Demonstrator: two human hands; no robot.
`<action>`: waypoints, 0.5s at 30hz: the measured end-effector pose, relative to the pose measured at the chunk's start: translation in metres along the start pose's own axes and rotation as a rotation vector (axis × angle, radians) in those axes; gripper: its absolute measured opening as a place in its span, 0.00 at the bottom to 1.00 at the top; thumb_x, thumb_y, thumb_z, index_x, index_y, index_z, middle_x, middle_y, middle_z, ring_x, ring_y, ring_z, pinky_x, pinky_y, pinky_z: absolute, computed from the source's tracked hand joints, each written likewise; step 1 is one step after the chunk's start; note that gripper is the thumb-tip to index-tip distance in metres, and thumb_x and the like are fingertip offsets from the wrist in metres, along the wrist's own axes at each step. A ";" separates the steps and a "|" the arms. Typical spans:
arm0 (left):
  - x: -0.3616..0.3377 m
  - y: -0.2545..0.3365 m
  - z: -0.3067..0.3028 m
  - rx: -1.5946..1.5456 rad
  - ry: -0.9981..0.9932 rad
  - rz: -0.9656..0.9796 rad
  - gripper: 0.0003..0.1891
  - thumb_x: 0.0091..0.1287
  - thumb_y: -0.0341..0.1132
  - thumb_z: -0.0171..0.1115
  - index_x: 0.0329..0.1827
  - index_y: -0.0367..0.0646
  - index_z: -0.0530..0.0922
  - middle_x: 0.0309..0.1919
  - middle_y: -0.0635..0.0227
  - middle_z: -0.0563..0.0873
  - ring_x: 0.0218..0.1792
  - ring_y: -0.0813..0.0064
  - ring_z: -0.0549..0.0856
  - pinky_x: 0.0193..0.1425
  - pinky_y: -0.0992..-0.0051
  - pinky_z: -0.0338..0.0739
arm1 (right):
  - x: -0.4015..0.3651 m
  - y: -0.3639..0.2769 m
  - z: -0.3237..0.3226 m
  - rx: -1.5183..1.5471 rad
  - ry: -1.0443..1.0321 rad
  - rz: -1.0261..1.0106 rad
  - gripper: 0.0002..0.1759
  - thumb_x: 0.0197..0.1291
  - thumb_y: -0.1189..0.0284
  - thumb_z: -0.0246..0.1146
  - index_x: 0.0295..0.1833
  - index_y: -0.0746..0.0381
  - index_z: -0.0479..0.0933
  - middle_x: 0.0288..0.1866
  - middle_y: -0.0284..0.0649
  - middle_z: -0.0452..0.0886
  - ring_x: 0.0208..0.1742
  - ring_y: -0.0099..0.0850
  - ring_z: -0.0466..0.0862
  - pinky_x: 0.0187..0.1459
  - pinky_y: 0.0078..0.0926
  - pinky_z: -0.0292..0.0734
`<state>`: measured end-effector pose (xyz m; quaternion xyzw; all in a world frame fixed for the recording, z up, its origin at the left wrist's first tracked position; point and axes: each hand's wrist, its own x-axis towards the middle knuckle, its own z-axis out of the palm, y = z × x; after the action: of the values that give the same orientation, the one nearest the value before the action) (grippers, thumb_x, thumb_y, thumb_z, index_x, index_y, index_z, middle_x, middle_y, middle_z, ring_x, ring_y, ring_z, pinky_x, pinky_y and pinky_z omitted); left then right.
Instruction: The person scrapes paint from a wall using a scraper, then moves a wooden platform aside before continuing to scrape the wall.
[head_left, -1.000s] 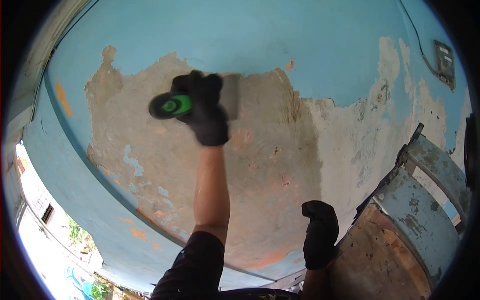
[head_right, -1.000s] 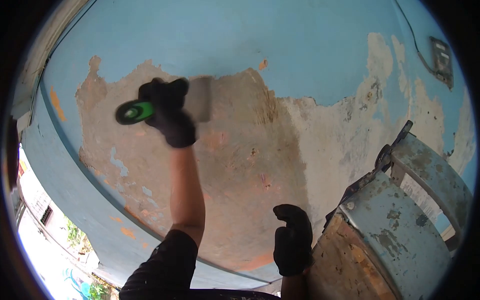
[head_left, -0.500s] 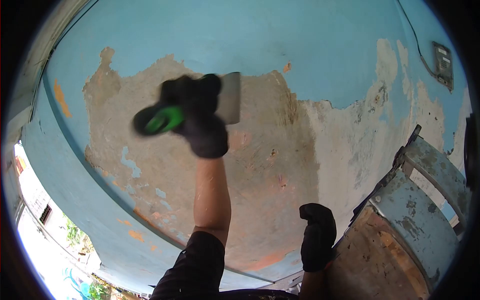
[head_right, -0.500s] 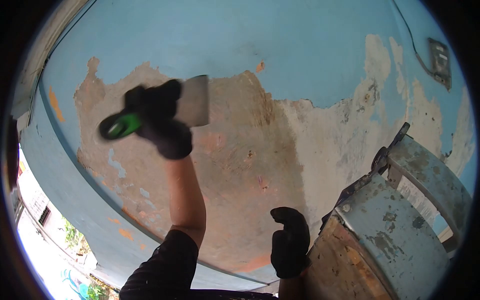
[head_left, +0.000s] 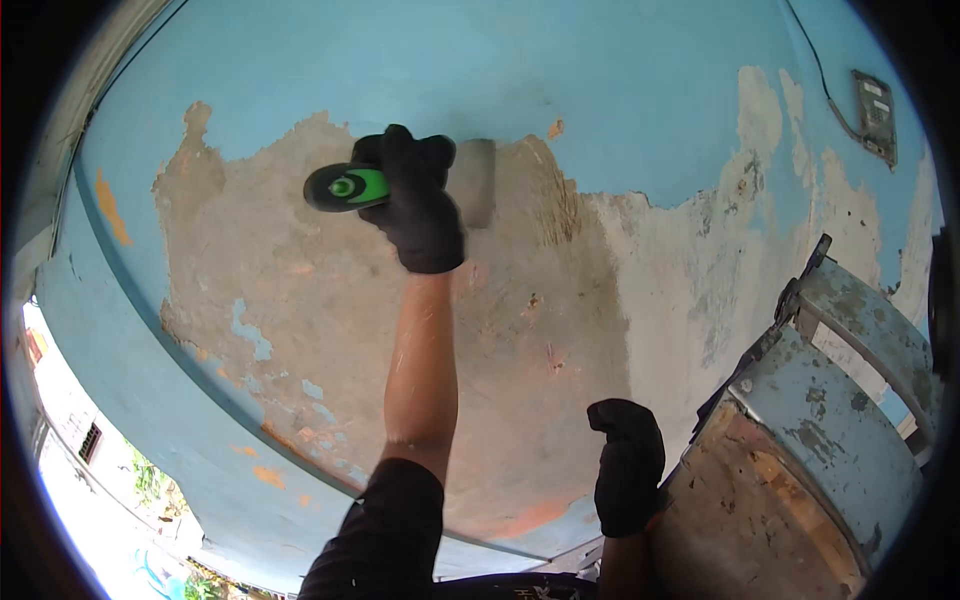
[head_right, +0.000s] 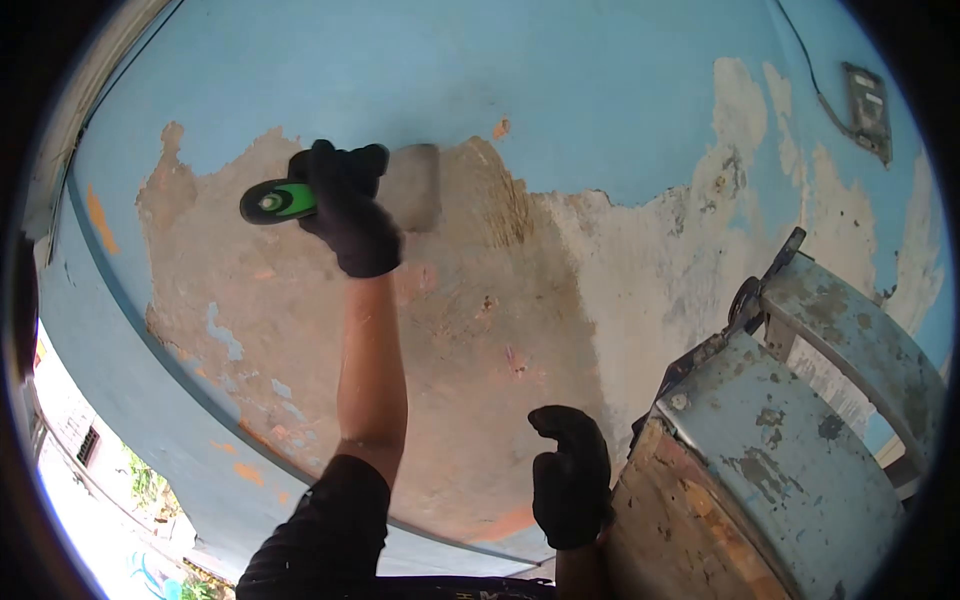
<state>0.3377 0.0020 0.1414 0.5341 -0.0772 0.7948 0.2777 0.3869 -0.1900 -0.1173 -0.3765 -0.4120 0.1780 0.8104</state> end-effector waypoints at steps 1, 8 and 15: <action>-0.001 0.005 0.003 -0.044 -0.006 -0.029 0.08 0.67 0.33 0.63 0.33 0.44 0.72 0.20 0.72 0.76 0.22 0.70 0.81 0.31 0.70 0.79 | -0.002 0.000 0.001 0.000 -0.003 0.002 0.29 0.39 0.89 0.47 0.52 0.70 0.74 0.49 0.46 0.79 0.53 0.35 0.80 0.58 0.31 0.75; 0.004 0.018 -0.002 -0.045 -0.104 0.145 0.07 0.68 0.36 0.63 0.37 0.43 0.75 0.22 0.71 0.78 0.21 0.75 0.80 0.33 0.69 0.79 | 0.004 -0.003 -0.001 0.004 -0.013 -0.046 0.28 0.40 0.89 0.47 0.53 0.71 0.74 0.50 0.47 0.79 0.53 0.35 0.80 0.59 0.31 0.75; -0.006 0.014 0.011 -0.453 -0.176 0.036 0.08 0.70 0.37 0.60 0.38 0.43 0.74 0.26 0.71 0.81 0.23 0.79 0.79 0.31 0.77 0.77 | 0.000 0.001 -0.004 -0.021 -0.033 -0.061 0.29 0.40 0.89 0.49 0.54 0.70 0.74 0.50 0.46 0.79 0.54 0.35 0.79 0.58 0.31 0.74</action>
<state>0.3415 -0.0164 0.1433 0.5238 -0.2869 0.7126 0.3682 0.3905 -0.1913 -0.1191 -0.3692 -0.4384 0.1550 0.8046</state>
